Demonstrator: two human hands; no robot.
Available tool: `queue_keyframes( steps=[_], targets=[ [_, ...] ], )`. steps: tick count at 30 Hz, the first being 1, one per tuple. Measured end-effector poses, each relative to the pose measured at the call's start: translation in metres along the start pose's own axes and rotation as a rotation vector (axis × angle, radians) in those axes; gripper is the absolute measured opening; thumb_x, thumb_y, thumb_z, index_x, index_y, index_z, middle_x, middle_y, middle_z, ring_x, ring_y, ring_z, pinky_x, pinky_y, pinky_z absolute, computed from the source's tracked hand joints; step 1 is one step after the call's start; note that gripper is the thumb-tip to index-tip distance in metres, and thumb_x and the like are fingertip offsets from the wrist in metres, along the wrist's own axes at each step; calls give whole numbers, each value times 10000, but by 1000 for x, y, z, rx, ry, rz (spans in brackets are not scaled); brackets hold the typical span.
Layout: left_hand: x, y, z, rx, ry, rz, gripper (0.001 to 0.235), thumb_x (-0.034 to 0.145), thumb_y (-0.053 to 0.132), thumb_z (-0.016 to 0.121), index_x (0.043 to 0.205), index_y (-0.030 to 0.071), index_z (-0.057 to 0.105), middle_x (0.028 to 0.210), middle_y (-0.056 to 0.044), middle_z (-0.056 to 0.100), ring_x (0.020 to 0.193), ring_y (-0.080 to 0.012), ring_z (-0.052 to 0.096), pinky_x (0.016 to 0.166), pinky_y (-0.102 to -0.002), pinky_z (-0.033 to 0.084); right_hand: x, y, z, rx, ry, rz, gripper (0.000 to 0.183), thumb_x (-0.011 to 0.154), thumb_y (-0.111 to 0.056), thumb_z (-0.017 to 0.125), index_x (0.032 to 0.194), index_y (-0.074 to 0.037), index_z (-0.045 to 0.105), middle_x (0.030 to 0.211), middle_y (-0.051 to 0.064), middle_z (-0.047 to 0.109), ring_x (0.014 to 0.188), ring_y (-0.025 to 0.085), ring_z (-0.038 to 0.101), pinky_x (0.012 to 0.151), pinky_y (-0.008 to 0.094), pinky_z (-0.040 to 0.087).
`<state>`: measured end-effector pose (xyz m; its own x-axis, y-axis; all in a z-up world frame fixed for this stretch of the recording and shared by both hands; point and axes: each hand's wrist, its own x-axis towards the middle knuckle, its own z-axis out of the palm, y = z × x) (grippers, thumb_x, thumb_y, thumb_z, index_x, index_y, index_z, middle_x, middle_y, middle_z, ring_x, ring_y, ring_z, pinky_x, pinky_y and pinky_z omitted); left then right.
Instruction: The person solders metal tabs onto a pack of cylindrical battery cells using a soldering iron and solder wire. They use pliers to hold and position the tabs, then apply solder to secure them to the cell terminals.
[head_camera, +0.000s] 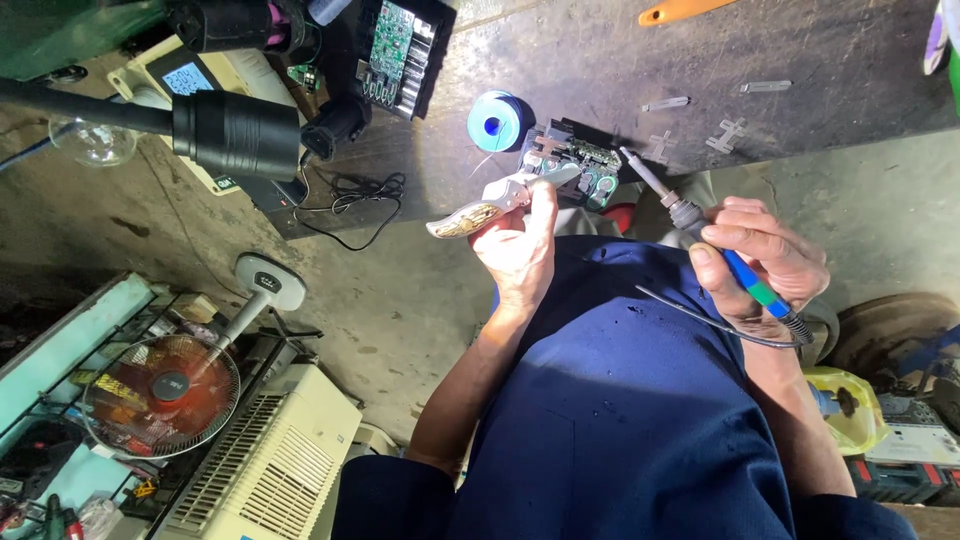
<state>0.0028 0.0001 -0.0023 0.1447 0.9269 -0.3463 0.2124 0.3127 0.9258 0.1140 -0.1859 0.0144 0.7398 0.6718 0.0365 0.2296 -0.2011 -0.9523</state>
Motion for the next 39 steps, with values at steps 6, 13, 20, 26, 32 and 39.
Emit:
queue_keyframes(
  steps=[6,13,20,26,32,39],
  targets=[
    [0,0,1,27,55,-53,198,840,-42,744,786,82,599,806,4,616,785,-82,594,762,-279,580,0,-2,-1,-29,-1,14,149,992,-38,754,1069,56,668,969,176,682,870,294,652,1063,562,614],
    [-1,0,0,34,28,-42,196,855,-37,728,793,89,592,810,11,605,784,-80,580,771,-278,566,-1,-1,-1,-16,0,14,165,995,-56,746,1066,68,663,972,210,670,870,305,640,1029,561,610],
    [-2,-1,1,39,59,-82,172,852,-15,737,801,92,611,808,10,618,785,-76,594,783,-277,575,2,-4,-1,-27,-17,16,165,1003,-53,739,1076,72,660,972,218,667,853,312,632,1019,558,610],
    [-5,-11,1,25,110,-62,172,826,-58,756,818,66,637,824,-13,644,812,-91,624,809,-288,609,4,-5,1,-7,-12,23,174,1006,-78,735,1058,72,663,947,215,656,821,322,607,967,544,600],
    [-5,-11,1,5,91,-75,163,845,-51,745,834,66,631,858,-23,651,840,-102,634,834,-288,595,9,-9,4,12,-7,33,159,996,-56,737,1034,78,660,933,231,656,817,325,618,970,548,595],
    [-3,-6,1,9,74,-69,181,847,-46,733,820,75,601,844,-17,630,836,-106,627,823,-290,592,10,-10,4,45,-14,42,161,991,-65,736,1032,72,663,937,200,667,824,326,636,945,523,592]
  ],
)
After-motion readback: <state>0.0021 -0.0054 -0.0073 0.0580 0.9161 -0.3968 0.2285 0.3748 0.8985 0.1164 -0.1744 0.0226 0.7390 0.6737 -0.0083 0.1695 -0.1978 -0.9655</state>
